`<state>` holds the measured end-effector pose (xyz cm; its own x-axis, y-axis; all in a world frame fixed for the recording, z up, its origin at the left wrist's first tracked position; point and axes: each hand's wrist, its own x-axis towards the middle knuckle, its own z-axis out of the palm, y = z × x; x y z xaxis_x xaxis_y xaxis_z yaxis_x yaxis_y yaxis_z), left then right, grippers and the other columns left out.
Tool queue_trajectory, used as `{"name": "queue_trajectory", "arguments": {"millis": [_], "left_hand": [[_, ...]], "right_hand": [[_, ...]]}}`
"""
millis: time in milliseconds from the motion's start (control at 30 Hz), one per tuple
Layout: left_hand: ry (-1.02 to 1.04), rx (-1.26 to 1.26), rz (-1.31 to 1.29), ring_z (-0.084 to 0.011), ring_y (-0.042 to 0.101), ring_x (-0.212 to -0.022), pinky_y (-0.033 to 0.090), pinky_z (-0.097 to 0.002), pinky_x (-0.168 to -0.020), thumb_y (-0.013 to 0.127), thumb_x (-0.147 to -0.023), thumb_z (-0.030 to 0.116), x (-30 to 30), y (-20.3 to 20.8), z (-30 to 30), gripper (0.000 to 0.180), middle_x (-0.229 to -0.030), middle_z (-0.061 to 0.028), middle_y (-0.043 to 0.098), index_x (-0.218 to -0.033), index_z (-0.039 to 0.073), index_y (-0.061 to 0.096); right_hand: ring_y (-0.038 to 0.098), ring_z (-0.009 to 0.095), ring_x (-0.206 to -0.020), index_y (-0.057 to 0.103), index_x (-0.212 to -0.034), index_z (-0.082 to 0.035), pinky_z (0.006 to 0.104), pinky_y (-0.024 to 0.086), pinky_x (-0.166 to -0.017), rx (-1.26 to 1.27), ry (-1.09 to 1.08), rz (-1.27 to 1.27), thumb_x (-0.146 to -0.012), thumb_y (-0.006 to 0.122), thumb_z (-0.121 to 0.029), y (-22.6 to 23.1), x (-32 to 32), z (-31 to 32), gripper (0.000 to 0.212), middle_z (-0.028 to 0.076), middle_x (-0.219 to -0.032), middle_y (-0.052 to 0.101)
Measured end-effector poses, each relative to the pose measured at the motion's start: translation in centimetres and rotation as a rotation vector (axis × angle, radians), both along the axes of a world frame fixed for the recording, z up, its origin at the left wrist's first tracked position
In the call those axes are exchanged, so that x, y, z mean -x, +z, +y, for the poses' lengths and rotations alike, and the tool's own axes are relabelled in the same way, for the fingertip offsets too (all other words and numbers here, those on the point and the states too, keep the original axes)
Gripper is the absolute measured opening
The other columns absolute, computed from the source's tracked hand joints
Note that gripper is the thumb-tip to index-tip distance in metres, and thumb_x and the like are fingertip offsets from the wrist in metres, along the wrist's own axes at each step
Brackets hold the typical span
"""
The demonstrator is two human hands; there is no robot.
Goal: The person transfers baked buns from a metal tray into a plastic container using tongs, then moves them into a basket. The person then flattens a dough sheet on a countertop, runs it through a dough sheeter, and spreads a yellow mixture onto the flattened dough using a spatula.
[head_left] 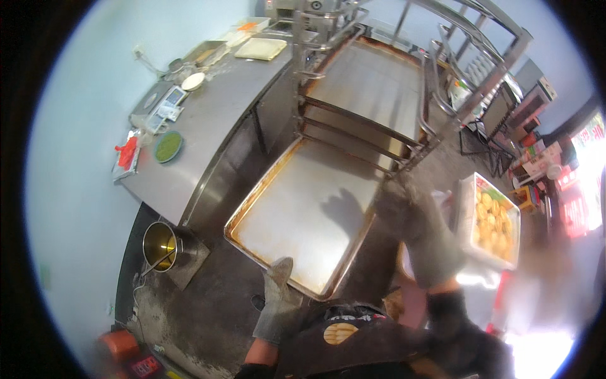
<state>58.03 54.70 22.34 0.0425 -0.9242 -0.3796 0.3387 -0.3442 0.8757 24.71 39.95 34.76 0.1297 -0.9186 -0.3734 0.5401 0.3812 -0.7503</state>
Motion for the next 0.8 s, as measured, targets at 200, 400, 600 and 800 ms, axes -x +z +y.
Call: {"name": "queue_trajectory", "arguments": {"millis": [200,400,600,800], "left_hand": [[0.235,-0.126,0.464,-0.0233,0.060,-0.123,0.055,-0.0451,-0.105,0.055,-0.105,0.020,5.4,-0.4,-8.0,0.034,-0.133,-0.0094,0.058,-0.137,0.012,0.049],[0.319,-0.340,0.741,-0.0292,0.057,-0.127,0.050,-0.0484,-0.110,0.063,-0.097,0.020,9.6,-0.7,-18.7,0.044,-0.137,-0.0125,0.056,-0.138,0.011,0.050],[0.216,-0.256,0.864,-0.0279,0.057,-0.125,0.050,-0.0485,-0.109,0.061,-0.100,0.023,14.5,-3.3,-29.3,0.039,-0.134,-0.0098,0.059,-0.136,0.010,0.053],[0.022,-0.321,1.008,-0.0261,0.061,-0.120,0.054,-0.0463,-0.099,0.060,-0.102,0.027,15.9,-2.6,-37.5,0.034,-0.132,-0.0090,0.064,-0.131,0.009,0.059]], "right_hand": [[0.058,0.024,-0.101,0.059,-0.120,-0.006,0.0358,0.050,-0.093,-0.052,-0.159,0.013,-0.094,0.072,-0.026,-1.0,3.4,6.6,0.035,0.010,-0.110,0.062],[0.058,0.023,-0.103,0.057,-0.123,-0.006,0.0355,0.049,-0.095,-0.078,-0.345,0.003,-0.095,0.072,-0.026,-1.6,4.8,11.8,0.038,0.009,-0.112,0.061],[0.058,0.023,-0.105,0.056,-0.126,-0.007,0.0352,0.049,-0.096,-0.179,-0.582,-0.002,-0.095,0.071,-0.026,-1.6,1.8,19.8,0.040,0.009,-0.114,0.061],[0.058,0.022,-0.107,0.054,-0.130,-0.007,0.0349,0.048,-0.098,-0.265,-0.980,-0.004,-0.095,0.071,-0.025,-1.6,-1.2,24.3,0.042,0.009,-0.116,0.060]]}}
